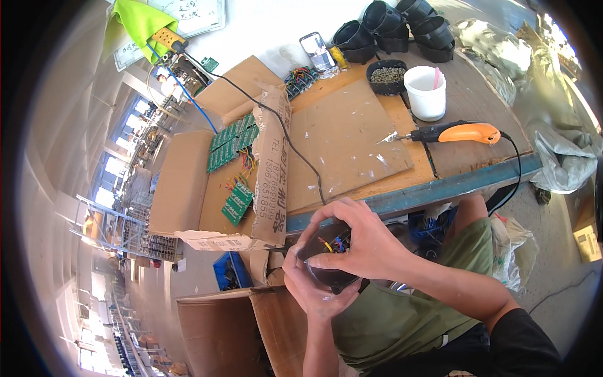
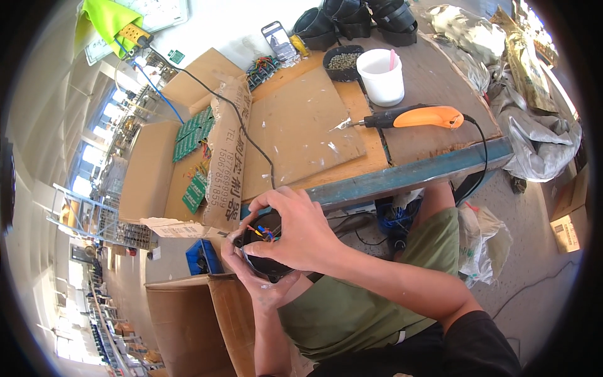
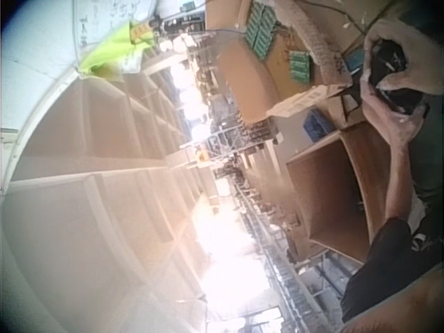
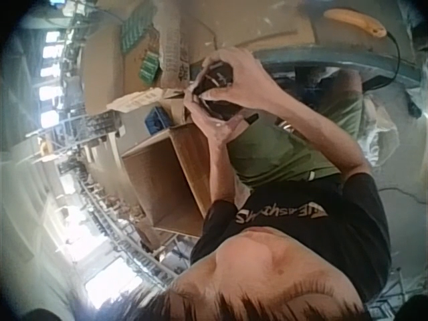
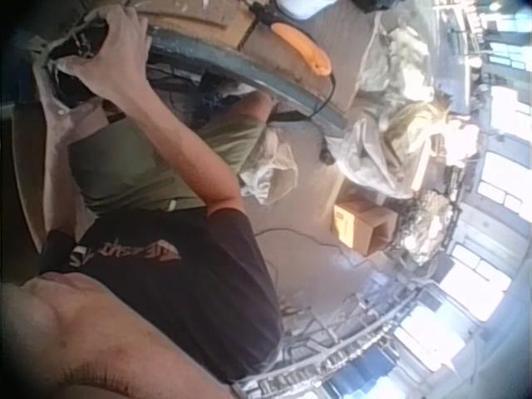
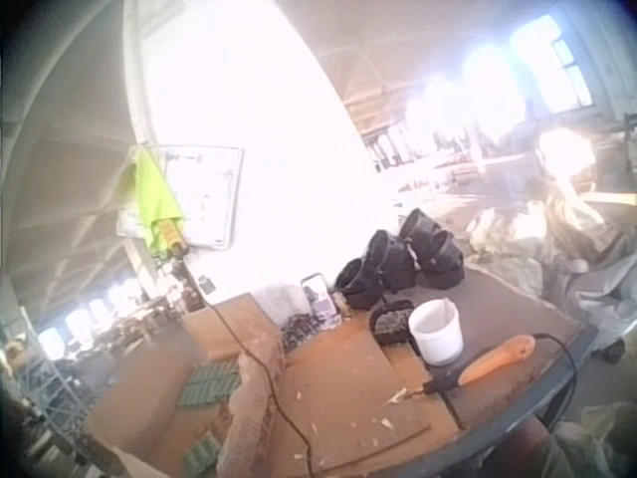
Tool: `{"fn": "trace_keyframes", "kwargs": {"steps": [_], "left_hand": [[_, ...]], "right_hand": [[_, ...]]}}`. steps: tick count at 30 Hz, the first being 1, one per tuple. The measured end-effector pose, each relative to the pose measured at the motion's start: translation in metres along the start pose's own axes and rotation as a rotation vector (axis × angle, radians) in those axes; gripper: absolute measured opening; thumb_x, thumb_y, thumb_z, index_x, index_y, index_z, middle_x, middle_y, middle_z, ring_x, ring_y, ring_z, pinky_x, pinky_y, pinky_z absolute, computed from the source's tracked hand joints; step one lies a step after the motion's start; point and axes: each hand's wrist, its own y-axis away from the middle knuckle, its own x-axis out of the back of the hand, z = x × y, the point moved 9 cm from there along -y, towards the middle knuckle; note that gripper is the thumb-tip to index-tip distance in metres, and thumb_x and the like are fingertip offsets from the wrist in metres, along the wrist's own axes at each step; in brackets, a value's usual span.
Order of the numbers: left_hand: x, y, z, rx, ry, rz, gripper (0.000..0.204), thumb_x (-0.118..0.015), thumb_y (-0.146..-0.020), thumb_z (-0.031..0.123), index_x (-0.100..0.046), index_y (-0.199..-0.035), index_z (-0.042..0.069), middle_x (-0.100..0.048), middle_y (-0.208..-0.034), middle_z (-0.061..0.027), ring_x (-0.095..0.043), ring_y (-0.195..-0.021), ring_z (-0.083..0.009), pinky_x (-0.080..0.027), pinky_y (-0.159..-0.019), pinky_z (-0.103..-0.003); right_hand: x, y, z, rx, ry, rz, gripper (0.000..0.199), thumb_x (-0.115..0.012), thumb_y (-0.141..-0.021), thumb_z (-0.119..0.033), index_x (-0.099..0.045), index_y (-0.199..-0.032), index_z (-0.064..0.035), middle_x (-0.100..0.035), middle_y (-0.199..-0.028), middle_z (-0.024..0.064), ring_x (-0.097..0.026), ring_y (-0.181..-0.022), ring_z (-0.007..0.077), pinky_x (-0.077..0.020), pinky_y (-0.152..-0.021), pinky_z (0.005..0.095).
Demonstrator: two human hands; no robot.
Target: The person assembles electronic components by applying an adhesive from a cup to a small plastic housing, inserting a circuit board with attached wires, and securing the assembly using a power screwdriver.
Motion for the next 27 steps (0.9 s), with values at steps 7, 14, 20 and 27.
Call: {"fn": "trace_keyframes", "kwargs": {"steps": [7,14,20,27], "left_hand": [[-0.004,0.000,-0.007,0.049,0.014,-0.032,0.112,-0.090,-0.049,0.017,-0.028,-0.141,0.004,-0.045,-0.136,-0.0167,-0.049,-0.124,-0.0290,-0.040,-0.107,-0.044],[0.014,-0.001,-0.009,0.125,0.092,-0.002,0.104,-0.090,-0.051,0.016,-0.034,-0.137,0.001,-0.048,-0.135,-0.0181,-0.051,-0.122,-0.0275,-0.043,-0.105,-0.042],[0.152,0.027,0.020,0.236,-0.269,0.275,0.101,-0.084,-0.048,-0.002,-0.036,-0.137,0.008,-0.052,-0.120,-0.0098,-0.059,-0.107,-0.0229,-0.054,-0.091,-0.038],[0.365,0.170,-0.019,0.643,-0.736,0.624,0.103,-0.087,-0.050,0.004,-0.031,-0.137,0.002,-0.054,-0.119,-0.0199,-0.058,-0.105,-0.0300,-0.049,-0.094,-0.039]], "right_hand": [[-0.002,0.001,-0.005,-0.021,0.130,-0.089,0.056,-0.086,-0.064,-0.026,-0.061,-0.112,-0.0127,-0.058,-0.114,0.0093,-0.051,-0.114,0.0334,-0.0393,-0.098,0.0459],[-0.011,0.001,-0.016,0.072,0.287,-0.190,0.081,-0.087,-0.062,-0.031,-0.049,-0.130,-0.0105,-0.049,-0.128,0.0168,-0.047,-0.121,0.0372,-0.0380,-0.100,0.0478],[0.044,-0.001,-0.027,0.048,0.030,-0.009,0.069,-0.087,-0.073,-0.025,-0.052,-0.128,-0.0030,-0.055,-0.122,0.0135,-0.054,-0.111,0.0231,-0.0463,-0.090,0.0349],[0.040,0.026,0.052,-0.312,-0.322,-0.077,0.018,-0.061,-0.098,-0.014,-0.068,-0.095,0.0030,-0.066,-0.080,0.0008,-0.056,-0.076,0.0062,-0.0448,-0.070,0.0217]]}}
